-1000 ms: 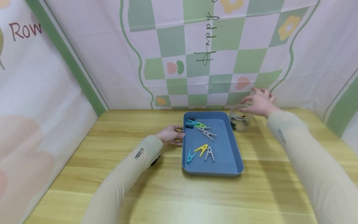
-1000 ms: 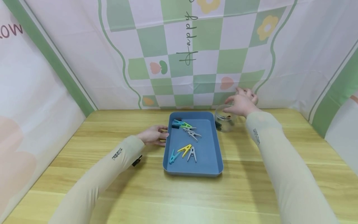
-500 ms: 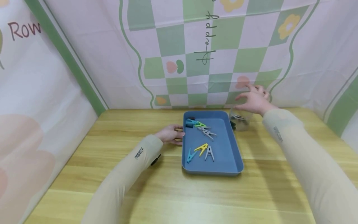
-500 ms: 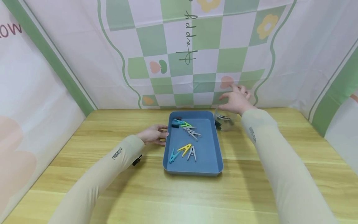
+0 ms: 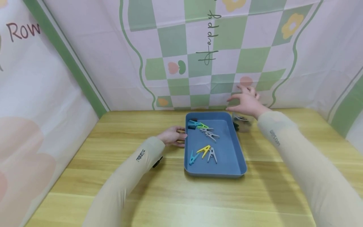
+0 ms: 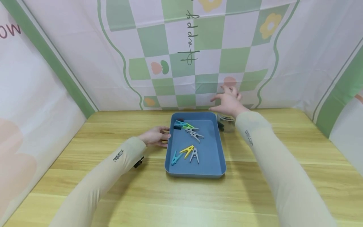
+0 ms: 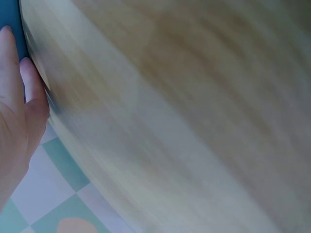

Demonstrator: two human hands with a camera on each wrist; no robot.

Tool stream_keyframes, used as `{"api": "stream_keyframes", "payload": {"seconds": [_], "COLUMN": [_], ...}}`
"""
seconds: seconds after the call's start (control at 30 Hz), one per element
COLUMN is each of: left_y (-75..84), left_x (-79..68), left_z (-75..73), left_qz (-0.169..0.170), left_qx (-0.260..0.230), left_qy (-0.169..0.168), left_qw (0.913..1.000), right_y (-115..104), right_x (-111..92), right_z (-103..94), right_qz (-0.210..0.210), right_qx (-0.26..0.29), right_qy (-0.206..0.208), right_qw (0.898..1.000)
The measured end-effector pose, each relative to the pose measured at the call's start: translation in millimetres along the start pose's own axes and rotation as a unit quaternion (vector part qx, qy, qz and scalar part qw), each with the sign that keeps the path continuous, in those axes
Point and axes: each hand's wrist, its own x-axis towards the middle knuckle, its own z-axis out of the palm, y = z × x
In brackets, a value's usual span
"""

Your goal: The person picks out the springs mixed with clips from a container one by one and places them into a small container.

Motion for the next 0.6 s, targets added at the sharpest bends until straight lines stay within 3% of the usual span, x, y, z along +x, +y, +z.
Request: {"api": "stream_keyframes", "payload": {"seconds": [0.6], "left_y": [-1.4], "left_x": [3.4], "left_z": [-1.4], "left_qz": [0.0], "left_qx": [-0.005], "left_qy": [0.001], "left_qw": [1.0], "right_y": [-34], "right_x": [10], "right_z": [31.9], "right_qz": [-0.024], "right_qx": [0.034], "right_qy": [-0.011], "right_qw": [0.999]}}
